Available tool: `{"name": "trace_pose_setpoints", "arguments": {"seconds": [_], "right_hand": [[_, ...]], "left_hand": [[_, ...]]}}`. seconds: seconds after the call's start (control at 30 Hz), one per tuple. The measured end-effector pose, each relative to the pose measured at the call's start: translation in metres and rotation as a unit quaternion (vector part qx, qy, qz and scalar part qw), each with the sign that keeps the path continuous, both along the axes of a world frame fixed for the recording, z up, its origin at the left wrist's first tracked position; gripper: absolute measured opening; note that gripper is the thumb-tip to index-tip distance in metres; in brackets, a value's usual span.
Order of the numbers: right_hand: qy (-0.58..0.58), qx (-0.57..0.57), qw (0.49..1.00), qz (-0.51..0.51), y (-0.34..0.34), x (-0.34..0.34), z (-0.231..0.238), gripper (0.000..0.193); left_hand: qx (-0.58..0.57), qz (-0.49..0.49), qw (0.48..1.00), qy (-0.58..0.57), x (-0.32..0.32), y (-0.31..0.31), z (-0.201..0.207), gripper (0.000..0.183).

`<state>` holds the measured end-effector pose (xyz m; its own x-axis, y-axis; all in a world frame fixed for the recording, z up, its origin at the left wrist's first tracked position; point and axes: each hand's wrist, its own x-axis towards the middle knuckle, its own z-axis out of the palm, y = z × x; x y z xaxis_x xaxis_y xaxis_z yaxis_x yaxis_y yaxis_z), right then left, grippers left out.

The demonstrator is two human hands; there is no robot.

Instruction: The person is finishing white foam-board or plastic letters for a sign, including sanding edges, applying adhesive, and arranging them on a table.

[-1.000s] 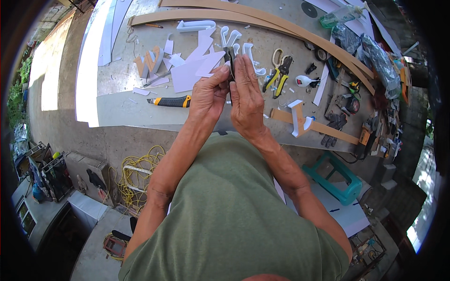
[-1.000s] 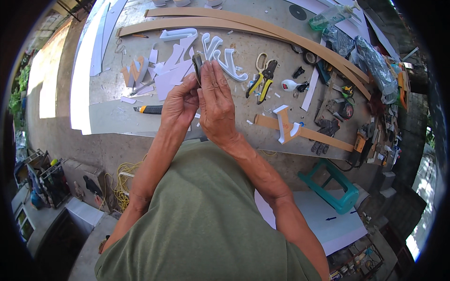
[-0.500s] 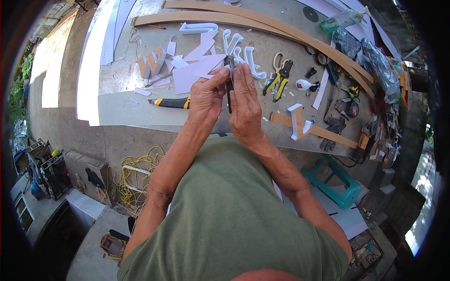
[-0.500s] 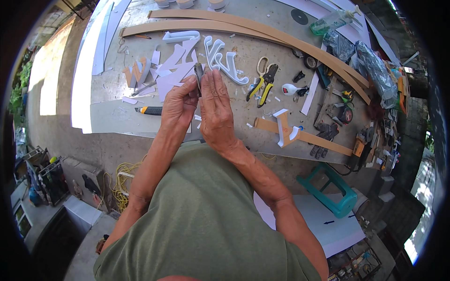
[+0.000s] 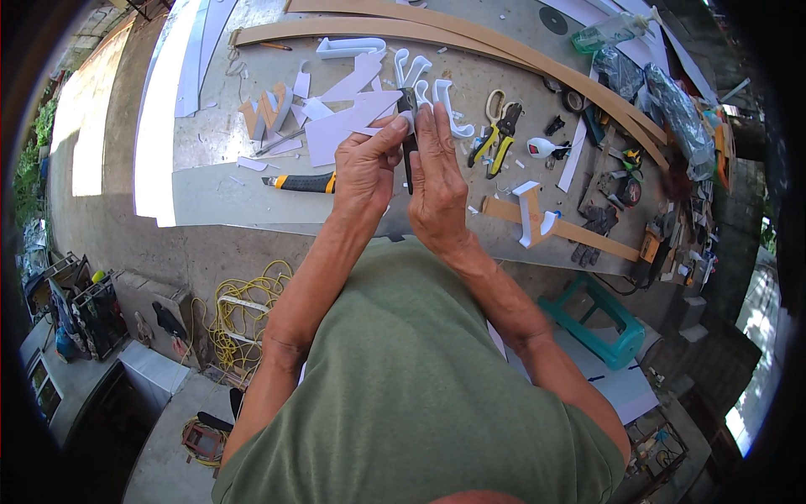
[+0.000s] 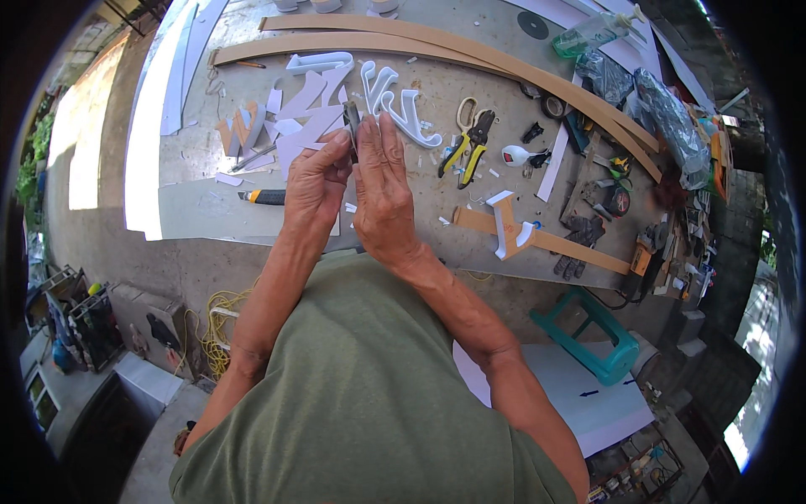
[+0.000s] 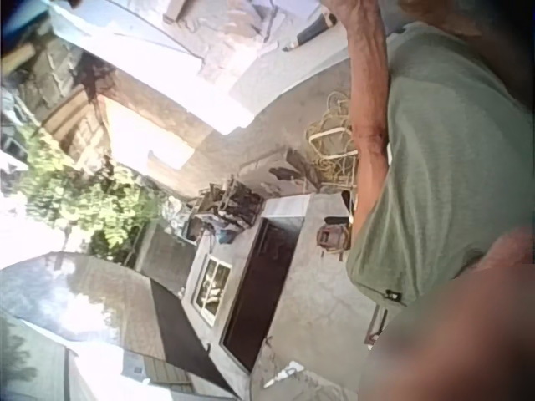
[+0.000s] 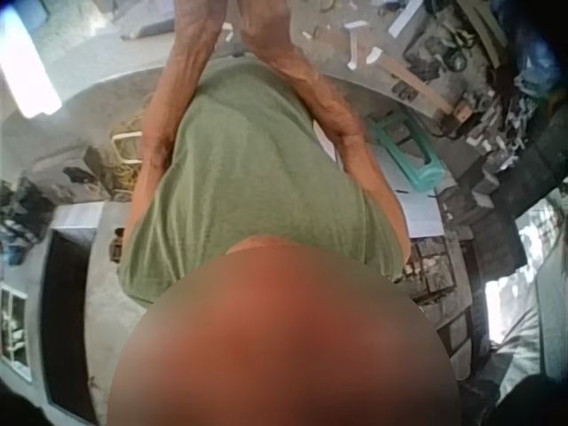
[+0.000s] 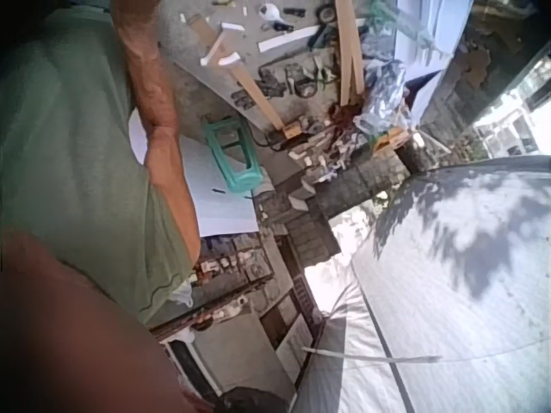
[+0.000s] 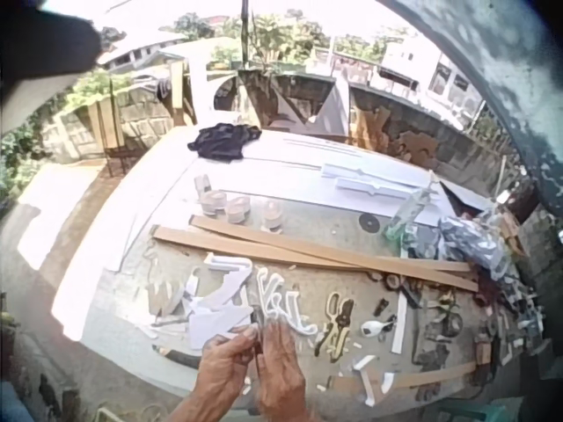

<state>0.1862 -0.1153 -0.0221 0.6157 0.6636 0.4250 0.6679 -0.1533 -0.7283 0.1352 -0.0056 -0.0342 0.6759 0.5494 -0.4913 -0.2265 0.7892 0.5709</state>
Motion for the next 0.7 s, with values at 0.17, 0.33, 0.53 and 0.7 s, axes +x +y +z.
{"name": "trace_pose_setpoints", "arguments": {"seconds": [0.17, 0.33, 0.53, 0.7], "right_hand": [[-0.012, 0.001, 1.000, -0.012, 0.006, 0.011, 0.002, 0.047], [0.008, 0.007, 1.000, -0.014, -0.002, -0.002, -0.002, 0.045], [0.058, 0.010, 0.998, 0.009, -0.006, 0.004, 0.009, 0.055], [0.056, -0.012, 0.998, 0.018, -0.017, 0.001, 0.003, 0.050]], "left_hand": [[0.007, -0.004, 1.000, -0.012, -0.004, -0.005, -0.003, 0.018], [0.037, -0.001, 0.999, -0.006, -0.004, 0.002, -0.002, 0.019], [0.091, -0.012, 0.996, -0.021, -0.009, -0.005, -0.004, 0.019], [0.090, -0.014, 0.996, -0.001, -0.008, -0.005, -0.005, 0.018]]}}
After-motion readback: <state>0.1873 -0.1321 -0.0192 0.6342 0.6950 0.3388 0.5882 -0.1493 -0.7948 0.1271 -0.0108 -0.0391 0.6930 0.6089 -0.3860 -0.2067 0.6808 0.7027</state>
